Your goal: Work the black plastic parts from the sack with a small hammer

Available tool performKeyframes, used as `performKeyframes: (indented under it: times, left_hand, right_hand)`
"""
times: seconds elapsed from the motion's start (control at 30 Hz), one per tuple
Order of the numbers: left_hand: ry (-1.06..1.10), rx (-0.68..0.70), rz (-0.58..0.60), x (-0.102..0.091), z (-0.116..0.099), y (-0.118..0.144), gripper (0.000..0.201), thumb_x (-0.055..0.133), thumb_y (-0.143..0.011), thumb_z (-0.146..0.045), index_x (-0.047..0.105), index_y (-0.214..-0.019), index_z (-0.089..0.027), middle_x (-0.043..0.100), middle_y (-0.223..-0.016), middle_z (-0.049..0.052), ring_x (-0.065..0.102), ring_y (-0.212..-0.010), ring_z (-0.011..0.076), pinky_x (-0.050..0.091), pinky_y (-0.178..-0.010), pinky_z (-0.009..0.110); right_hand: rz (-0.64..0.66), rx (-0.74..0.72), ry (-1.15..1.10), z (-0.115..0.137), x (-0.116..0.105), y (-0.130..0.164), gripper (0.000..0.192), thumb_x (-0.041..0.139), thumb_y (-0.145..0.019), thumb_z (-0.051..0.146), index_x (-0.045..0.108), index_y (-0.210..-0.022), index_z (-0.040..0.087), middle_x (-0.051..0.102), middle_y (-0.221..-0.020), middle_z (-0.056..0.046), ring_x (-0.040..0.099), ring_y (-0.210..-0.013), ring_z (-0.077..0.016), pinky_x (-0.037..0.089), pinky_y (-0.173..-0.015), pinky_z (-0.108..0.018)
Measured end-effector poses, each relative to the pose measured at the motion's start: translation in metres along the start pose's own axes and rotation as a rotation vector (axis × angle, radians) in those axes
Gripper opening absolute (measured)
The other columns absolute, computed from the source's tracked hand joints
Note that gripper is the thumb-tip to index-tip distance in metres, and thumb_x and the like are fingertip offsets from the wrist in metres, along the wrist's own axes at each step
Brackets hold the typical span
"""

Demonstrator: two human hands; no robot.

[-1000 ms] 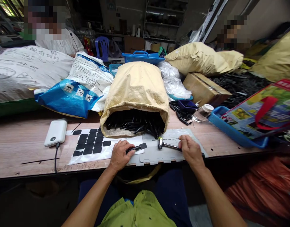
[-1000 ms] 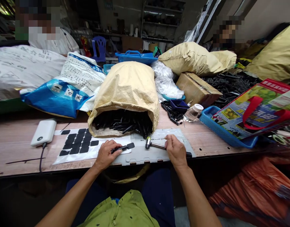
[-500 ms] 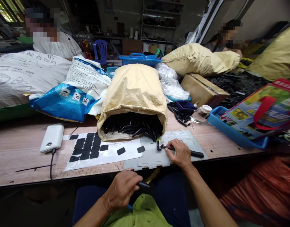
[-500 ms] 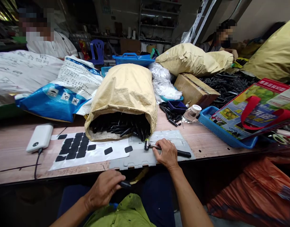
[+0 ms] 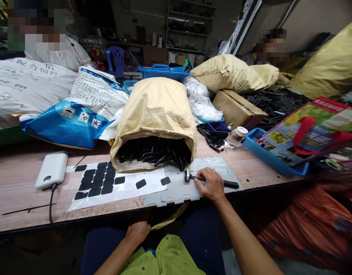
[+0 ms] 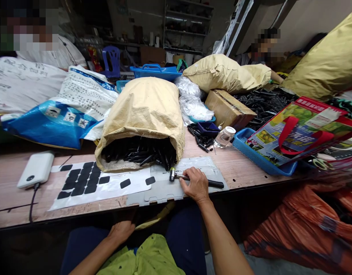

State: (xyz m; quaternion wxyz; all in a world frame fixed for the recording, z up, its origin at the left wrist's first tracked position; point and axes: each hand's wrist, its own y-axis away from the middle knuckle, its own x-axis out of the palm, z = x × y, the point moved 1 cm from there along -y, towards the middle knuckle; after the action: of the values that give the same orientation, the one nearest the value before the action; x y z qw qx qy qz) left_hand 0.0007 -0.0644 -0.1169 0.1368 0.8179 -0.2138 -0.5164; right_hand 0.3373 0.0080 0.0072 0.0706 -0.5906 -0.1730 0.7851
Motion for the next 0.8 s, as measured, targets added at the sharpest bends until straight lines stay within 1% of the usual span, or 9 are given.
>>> performKeyframes:
  times: [0.1,0.17,0.27,0.33,0.4,0.5,0.57,0.7,0.8]
  left_hand:
    - [-0.054,-0.006,0.069,0.005,0.003,0.012,0.034,0.053,-0.09,-0.027,0.069,-0.119,-0.03,0.075,-0.11,0.008,0.069,-0.112,0.0302,0.052,-0.096,0.042]
    - [-0.051,0.031,0.04,0.004,-0.001,0.025,0.033,0.051,-0.093,-0.029,0.07,-0.12,-0.029,0.075,-0.111,0.008,0.07,-0.109,0.0295,0.053,-0.094,0.041]
    - [0.014,0.283,-0.128,-0.014,-0.024,0.047,0.034,0.044,-0.1,-0.032,0.071,-0.121,-0.029,0.075,-0.105,0.009,0.071,-0.098,0.0264,0.054,-0.089,0.041]
    - [0.065,0.51,-0.288,-0.038,-0.049,0.055,0.032,0.046,-0.101,-0.033,0.072,-0.119,-0.031,0.075,-0.103,0.01,0.07,-0.094,0.0251,0.054,-0.087,0.043]
    - [0.116,0.61,-0.486,-0.069,-0.075,0.049,0.029,0.051,-0.099,-0.032,0.072,-0.119,-0.03,0.075,-0.099,0.01,0.069,-0.09,0.025,0.054,-0.084,0.043]
    - [0.178,0.464,-0.79,-0.12,-0.105,0.012,0.025,0.052,-0.099,-0.033,0.072,-0.113,-0.027,0.072,-0.098,0.009,0.065,-0.094,0.0253,0.053,-0.088,0.042]
    - [0.147,0.352,-0.89,-0.148,-0.117,-0.024,0.024,0.056,-0.097,-0.034,0.072,-0.111,-0.023,0.069,-0.097,0.008,0.062,-0.096,0.0255,0.051,-0.089,0.04]
    - [-0.025,0.243,-0.844,-0.174,-0.124,-0.077,0.021,0.069,-0.088,-0.041,0.077,-0.098,-0.024,0.063,-0.096,0.009,0.056,-0.097,0.0285,0.048,-0.084,0.04]
    - [-0.095,0.234,-0.797,-0.174,-0.122,-0.082,0.017,0.073,-0.084,-0.037,0.078,-0.095,-0.024,0.062,-0.1,0.01,0.053,-0.102,0.0313,0.045,-0.083,0.041]
  right_hand:
    - [-0.001,0.0,-0.01,0.0,0.0,0.0,0.011,0.067,-0.085,0.032,0.061,-0.086,0.023,0.064,-0.088,-0.003,0.055,-0.087,-0.022,0.036,-0.08,-0.033]
    - [-0.003,0.002,-0.014,0.001,0.0,0.0,0.011,0.067,-0.085,0.032,0.061,-0.086,0.023,0.064,-0.088,-0.003,0.054,-0.086,-0.0219,0.036,-0.08,-0.033]
    - [-0.008,0.003,-0.019,0.0,0.001,0.0,0.011,0.067,-0.085,0.032,0.061,-0.086,0.023,0.064,-0.088,-0.003,0.054,-0.085,-0.0218,0.036,-0.079,-0.033]
    - [-0.011,0.003,-0.021,0.0,0.001,0.0,0.011,0.067,-0.085,0.032,0.061,-0.086,0.023,0.064,-0.088,-0.003,0.054,-0.086,-0.0219,0.036,-0.079,-0.033]
    - [-0.013,0.003,-0.021,0.0,0.002,0.0,0.011,0.067,-0.085,0.032,0.061,-0.086,0.023,0.065,-0.089,-0.003,0.054,-0.086,-0.0219,0.036,-0.08,-0.034]
    - [-0.016,0.001,-0.019,0.0,0.002,-0.001,0.011,0.067,-0.085,0.033,0.061,-0.085,0.023,0.064,-0.088,-0.003,0.054,-0.085,-0.0218,0.036,-0.08,-0.034]
    - [-0.017,-0.002,-0.018,0.0,0.001,0.0,0.011,0.067,-0.085,0.033,0.061,-0.085,0.023,0.064,-0.087,-0.003,0.054,-0.085,-0.0218,0.036,-0.079,-0.033]
    - [-0.023,-0.008,-0.017,0.0,0.0,0.0,0.011,0.066,-0.085,0.033,0.062,-0.085,0.023,0.064,-0.087,-0.003,0.055,-0.085,-0.0218,0.036,-0.078,-0.033]
    - [-0.029,-0.007,-0.017,0.0,0.0,0.0,0.011,0.066,-0.085,0.033,0.062,-0.085,0.023,0.064,-0.087,-0.003,0.055,-0.086,-0.0219,0.036,-0.078,-0.033]
